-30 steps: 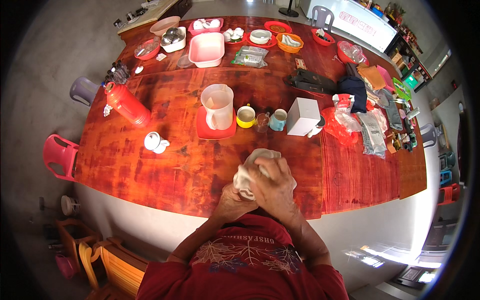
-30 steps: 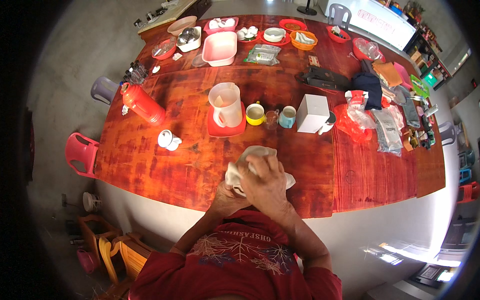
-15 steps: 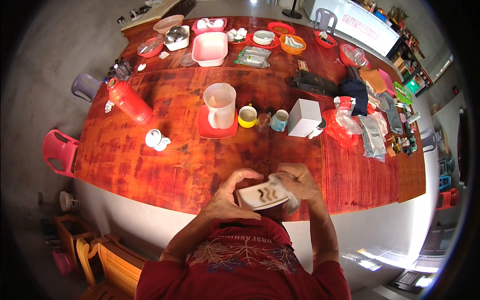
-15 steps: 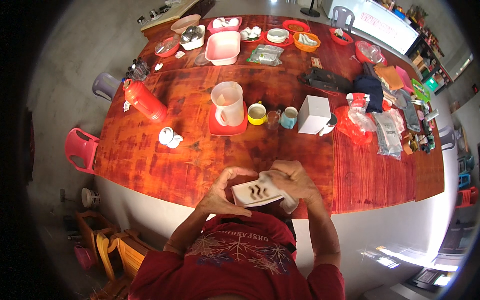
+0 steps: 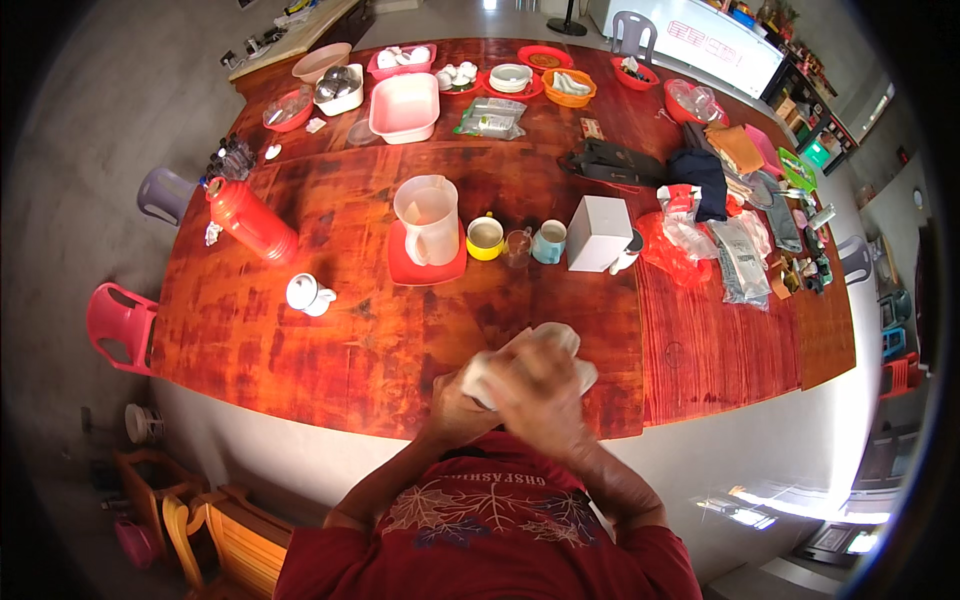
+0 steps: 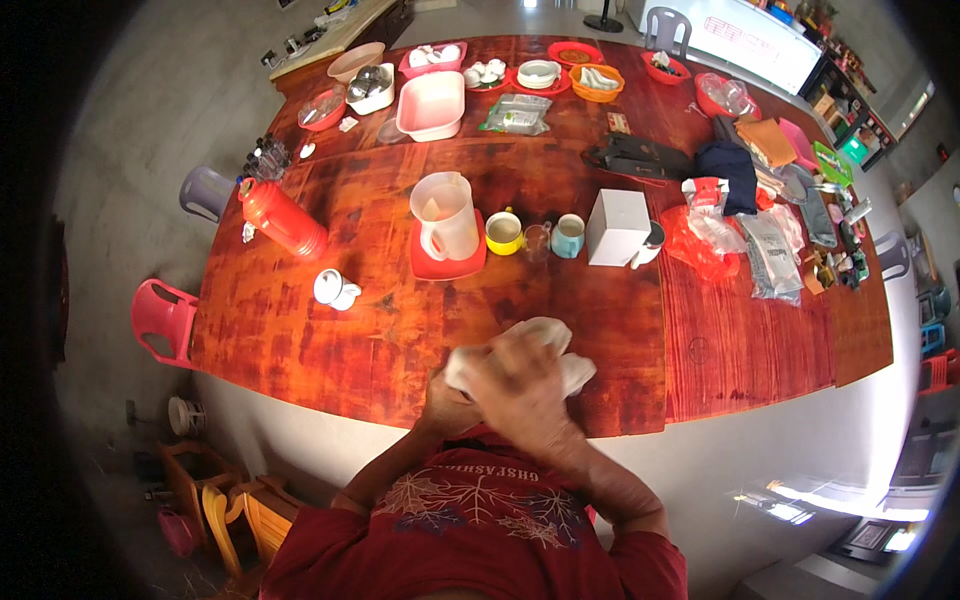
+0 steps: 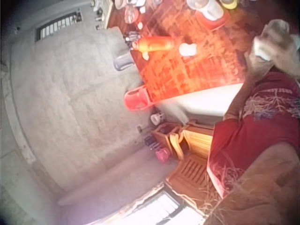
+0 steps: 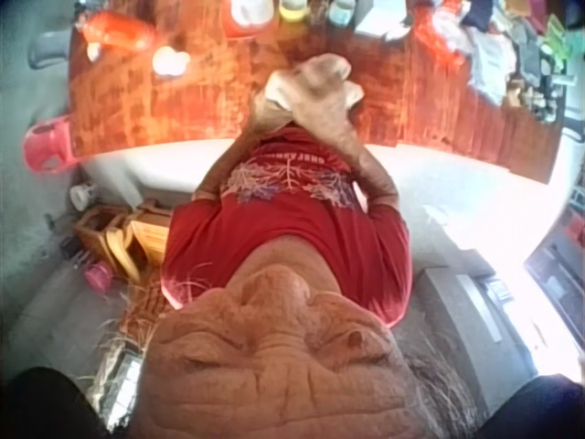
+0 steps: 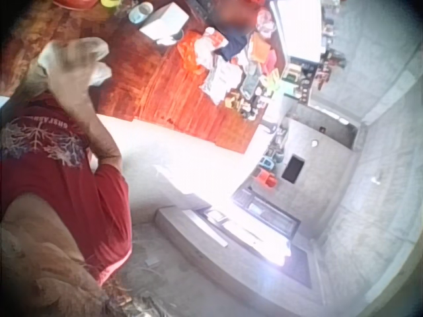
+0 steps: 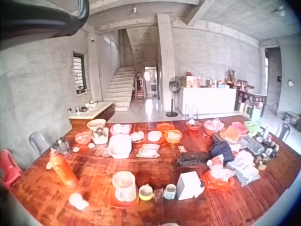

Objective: The person dries multiple kitchen items with a cloth on a wooden table. They wipe a blue mug, a clear glass, a yellow mug, a red plate, a black plate, a white pitcher, and a white bowl, placing each item back on the table after drying.

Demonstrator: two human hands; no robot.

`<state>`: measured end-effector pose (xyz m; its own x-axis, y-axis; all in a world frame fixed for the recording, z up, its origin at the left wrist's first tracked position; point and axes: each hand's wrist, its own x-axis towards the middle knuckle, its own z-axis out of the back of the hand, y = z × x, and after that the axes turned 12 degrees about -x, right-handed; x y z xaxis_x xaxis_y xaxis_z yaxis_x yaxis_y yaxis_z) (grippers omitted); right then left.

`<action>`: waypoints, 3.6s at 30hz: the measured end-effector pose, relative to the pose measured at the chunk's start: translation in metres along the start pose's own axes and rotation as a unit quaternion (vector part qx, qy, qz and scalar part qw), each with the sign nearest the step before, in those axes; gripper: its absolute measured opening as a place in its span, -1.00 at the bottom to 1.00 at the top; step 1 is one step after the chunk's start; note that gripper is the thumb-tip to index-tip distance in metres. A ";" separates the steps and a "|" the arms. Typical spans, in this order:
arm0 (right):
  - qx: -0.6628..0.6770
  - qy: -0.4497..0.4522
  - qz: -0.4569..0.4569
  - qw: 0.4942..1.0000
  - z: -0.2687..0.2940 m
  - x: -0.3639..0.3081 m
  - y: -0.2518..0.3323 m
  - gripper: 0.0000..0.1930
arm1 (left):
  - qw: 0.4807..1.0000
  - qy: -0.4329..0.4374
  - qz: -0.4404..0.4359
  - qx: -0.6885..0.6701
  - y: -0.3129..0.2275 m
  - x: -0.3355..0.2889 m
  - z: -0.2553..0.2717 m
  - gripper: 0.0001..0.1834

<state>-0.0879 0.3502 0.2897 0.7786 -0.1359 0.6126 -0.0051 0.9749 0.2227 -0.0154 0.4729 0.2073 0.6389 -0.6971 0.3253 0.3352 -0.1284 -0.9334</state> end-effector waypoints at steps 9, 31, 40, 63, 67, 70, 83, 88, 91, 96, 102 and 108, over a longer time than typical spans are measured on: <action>0.076 -0.039 -0.076 0.993 -0.016 0.011 -0.007 -0.77 | 0.991 -0.096 0.060 -0.068 -0.028 0.005 0.003 -0.70; 0.042 0.007 -0.013 0.999 -0.004 -0.002 0.010 -0.72 | 0.996 -0.004 0.081 -0.046 -0.001 -0.008 0.004 -0.55; 0.256 0.168 -0.030 0.951 0.000 -0.003 -0.051 -0.67 | 0.996 0.025 0.091 0.003 -0.046 0.001 0.008 -0.47; 0.284 0.044 -0.082 0.954 0.030 0.000 -0.045 -0.78 | 0.988 0.028 0.063 -0.137 -0.044 -0.001 0.008 -0.57; 0.051 0.020 0.045 0.997 0.033 0.002 -0.011 -0.73 | 0.991 0.034 0.072 -0.108 -0.046 -0.004 0.005 -0.59; -0.066 0.007 0.105 0.992 0.027 -0.005 0.013 -0.78 | 0.990 0.026 0.052 -0.127 -0.036 -0.008 0.001 -0.59; 0.309 0.134 -0.285 0.898 0.003 -0.037 -0.061 -0.86 | 0.997 0.039 0.035 -0.061 -0.043 -0.014 0.000 -0.58; 0.141 0.029 -0.153 0.978 0.021 -0.033 -0.033 -0.78 | 0.997 0.054 0.053 -0.028 -0.048 -0.011 -0.001 -0.60; -0.058 0.027 -0.014 0.998 0.029 -0.025 -0.004 -0.68 | 0.986 0.078 0.146 0.001 -0.061 -0.008 -0.002 -0.58; -0.101 0.046 0.027 0.993 0.035 -0.032 0.015 -0.59 | 0.992 0.105 0.067 0.012 -0.049 -0.014 -0.004 -0.51; 0.198 0.188 -0.042 0.961 0.042 -0.033 -0.040 -0.55 | 0.982 0.153 0.105 0.034 -0.060 -0.008 -0.002 -0.41; 0.515 0.211 -0.227 0.799 0.038 -0.054 -0.069 -0.71 | 0.996 0.071 -0.020 -0.046 -0.061 0.001 0.011 -0.28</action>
<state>-0.1537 0.2837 0.2703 0.9881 -0.1508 0.0299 -0.0070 0.1508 0.9885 -0.0280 0.4875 0.2661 0.5192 -0.7827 0.3432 0.2884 -0.2176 -0.9325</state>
